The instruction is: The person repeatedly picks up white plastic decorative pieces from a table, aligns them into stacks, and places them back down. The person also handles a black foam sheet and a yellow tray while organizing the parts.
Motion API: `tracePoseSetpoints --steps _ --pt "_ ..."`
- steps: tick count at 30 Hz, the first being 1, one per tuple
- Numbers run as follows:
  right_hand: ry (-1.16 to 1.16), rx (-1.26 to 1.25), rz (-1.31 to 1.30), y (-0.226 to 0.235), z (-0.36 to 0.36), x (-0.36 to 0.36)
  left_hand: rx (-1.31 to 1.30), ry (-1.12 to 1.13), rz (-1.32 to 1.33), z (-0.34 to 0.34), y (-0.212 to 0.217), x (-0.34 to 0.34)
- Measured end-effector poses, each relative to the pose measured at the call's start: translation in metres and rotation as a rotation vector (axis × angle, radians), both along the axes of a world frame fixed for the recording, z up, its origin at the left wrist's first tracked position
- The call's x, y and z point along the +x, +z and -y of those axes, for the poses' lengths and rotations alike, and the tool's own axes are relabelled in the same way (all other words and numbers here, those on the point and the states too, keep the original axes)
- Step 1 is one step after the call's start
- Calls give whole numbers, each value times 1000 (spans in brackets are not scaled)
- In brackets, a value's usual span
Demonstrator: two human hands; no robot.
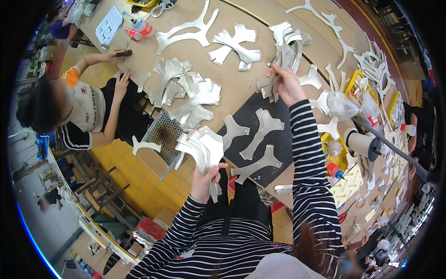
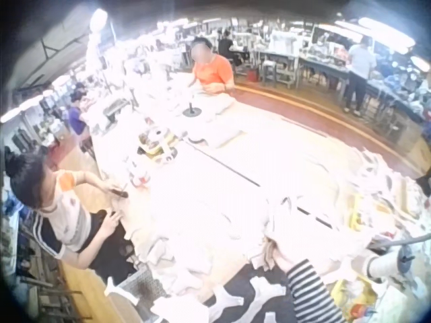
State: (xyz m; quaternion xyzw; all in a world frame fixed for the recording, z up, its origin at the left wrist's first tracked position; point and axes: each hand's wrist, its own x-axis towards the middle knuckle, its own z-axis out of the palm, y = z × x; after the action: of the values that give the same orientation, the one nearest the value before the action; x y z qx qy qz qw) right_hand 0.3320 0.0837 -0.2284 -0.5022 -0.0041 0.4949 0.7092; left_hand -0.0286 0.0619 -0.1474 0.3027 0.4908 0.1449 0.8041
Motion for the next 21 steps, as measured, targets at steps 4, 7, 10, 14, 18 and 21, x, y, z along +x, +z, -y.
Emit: tracePoseSetpoints --steps 4,7,10,14,18,21 --pt "-83 -91 115 -31 -44 -10 -14 12 -6 -10 -1 -8" --pt "-101 -249 122 -47 -70 -15 -37 20 -10 -17 -4 -10" --pt "-101 -392 188 -61 -89 -18 -62 1 44 -24 -5 -12" --pt "-141 -522 365 -86 -110 -25 -88 -51 55 -33 -5 -11" --pt "-120 -567 577 -111 -128 -28 -101 -84 62 -38 -4 -11" --pt "-108 -561 620 -120 -128 -27 -109 -94 68 -42 -5 -11"
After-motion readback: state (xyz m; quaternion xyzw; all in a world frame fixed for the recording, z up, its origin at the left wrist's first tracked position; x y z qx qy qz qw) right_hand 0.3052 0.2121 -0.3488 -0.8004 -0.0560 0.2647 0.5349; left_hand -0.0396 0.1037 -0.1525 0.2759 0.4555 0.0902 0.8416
